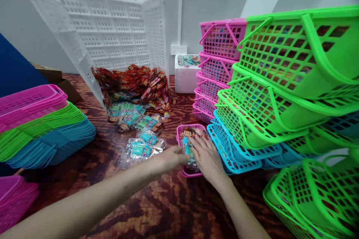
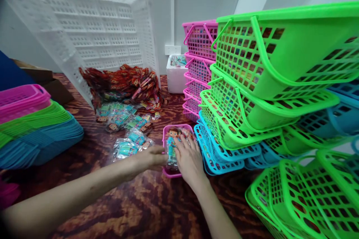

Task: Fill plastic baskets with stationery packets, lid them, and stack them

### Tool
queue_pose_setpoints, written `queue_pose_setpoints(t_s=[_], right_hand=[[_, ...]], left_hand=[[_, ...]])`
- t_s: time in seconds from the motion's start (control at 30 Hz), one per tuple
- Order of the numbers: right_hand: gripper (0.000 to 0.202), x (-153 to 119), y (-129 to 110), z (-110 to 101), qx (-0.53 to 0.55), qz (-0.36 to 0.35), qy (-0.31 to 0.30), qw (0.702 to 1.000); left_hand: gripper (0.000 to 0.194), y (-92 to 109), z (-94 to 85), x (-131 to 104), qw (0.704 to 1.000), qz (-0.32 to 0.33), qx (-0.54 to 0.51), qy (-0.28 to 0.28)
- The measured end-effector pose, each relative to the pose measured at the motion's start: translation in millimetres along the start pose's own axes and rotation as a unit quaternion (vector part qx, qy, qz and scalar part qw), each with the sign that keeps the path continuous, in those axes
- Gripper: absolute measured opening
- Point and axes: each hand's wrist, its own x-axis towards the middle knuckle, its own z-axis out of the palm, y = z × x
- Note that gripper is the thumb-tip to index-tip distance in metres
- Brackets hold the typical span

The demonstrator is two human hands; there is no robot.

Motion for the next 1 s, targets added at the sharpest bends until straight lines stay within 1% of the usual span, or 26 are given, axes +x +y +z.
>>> queue_pose_setpoints(t_s=[0.03,0.07,0.1,0.13,0.17,0.2,0.23,0.27,0.3,0.33,0.37,0.43,0.47,0.53,0.57,0.63,0.7,0.77,0.8,0.87,0.93,1.0], right_hand=[[0.044,0,-2,1,-0.007,0.002,0.001,1.000],[0.044,0,-4,3,-0.014,0.002,0.003,1.000],[0.045,0,-6,4,-0.021,0.002,0.005,1.000],[0.046,0,-8,6,-0.027,0.001,0.007,1.000],[0.048,-1,-9,6,-0.031,-0.002,0.006,0.999],[0.049,-2,-10,6,-0.033,-0.006,0.003,0.999],[0.050,-3,-10,5,-0.031,-0.011,-0.002,0.999],[0.053,-5,-9,3,-0.025,-0.017,-0.007,1.000],[0.055,-7,-7,1,-0.017,-0.023,-0.010,1.000],[0.057,-10,-5,-2,-0.010,-0.028,-0.009,1.000],[0.057,-12,-2,-5,-0.006,-0.029,-0.003,1.000],[0.053,-17,5,-8,-0.008,-0.027,0.014,1.000],[0.049,-20,8,-7,-0.012,-0.024,0.022,0.999],[0.046,-23,13,-2,-0.014,-0.021,0.028,0.999],[0.047,-25,14,2,-0.012,-0.023,0.029,0.999],[0.050,-26,16,9,0.003,-0.029,0.034,0.999],[0.051,-27,16,12,0.041,-0.033,0.040,0.998],[0.044,-27,17,9,0.110,-0.024,0.060,0.992],[0.040,-26,18,7,0.150,-0.011,0.082,0.985],[0.035,-23,21,2,0.216,0.024,0.146,0.965],[0.034,-20,26,2,0.248,0.054,0.200,0.946],[0.035,-18,30,5,0.257,0.072,0.214,0.940]], left_hand=[[0.005,1,-6.1,-6,0.997,0.016,0.073,0.013],[0.006,1,-10.9,-10,0.983,0.045,0.174,0.034],[0.010,1,-13.9,-12,0.951,0.088,0.292,0.059],[0.014,-1,-14.9,-11,0.897,0.140,0.412,0.081],[0.019,-3,-13.9,-8,0.824,0.193,0.524,0.094],[0.021,-6,-11.3,-4,0.750,0.237,0.611,0.096],[0.022,-9,-7.5,2,0.695,0.267,0.661,0.087],[0.022,-13,-3.3,8,0.657,0.288,0.693,0.075],[0.020,-17,1.0,14,0.628,0.299,0.715,0.067],[0.018,-21,5.0,20,0.609,0.304,0.730,0.062],[0.018,-25,8.4,25,0.596,0.308,0.739,0.061],[0.021,-32,13.6,34,0.580,0.312,0.750,0.063],[0.022,-35,15.5,37,0.578,0.312,0.752,0.063],[0.020,-41,18.7,43,0.575,0.309,0.755,0.053],[0.019,-43,20.2,45,0.568,0.310,0.761,0.048],[0.017,-45,22.9,47,0.553,0.304,0.775,0.039],[0.016,-40,24.9,46,0.551,0.280,0.786,0.024],[0.015,-30,26.0,42,0.575,0.248,0.779,0.024],[0.016,-24,26.5,40,0.590,0.238,0.771,0.035],[0.015,-11,27.9,37,0.616,0.232,0.750,0.071],[0.019,-3,30.1,40,0.631,0.257,0.725,0.100],[0.029,-4,31.9,49,0.640,0.324,0.689,0.107]])
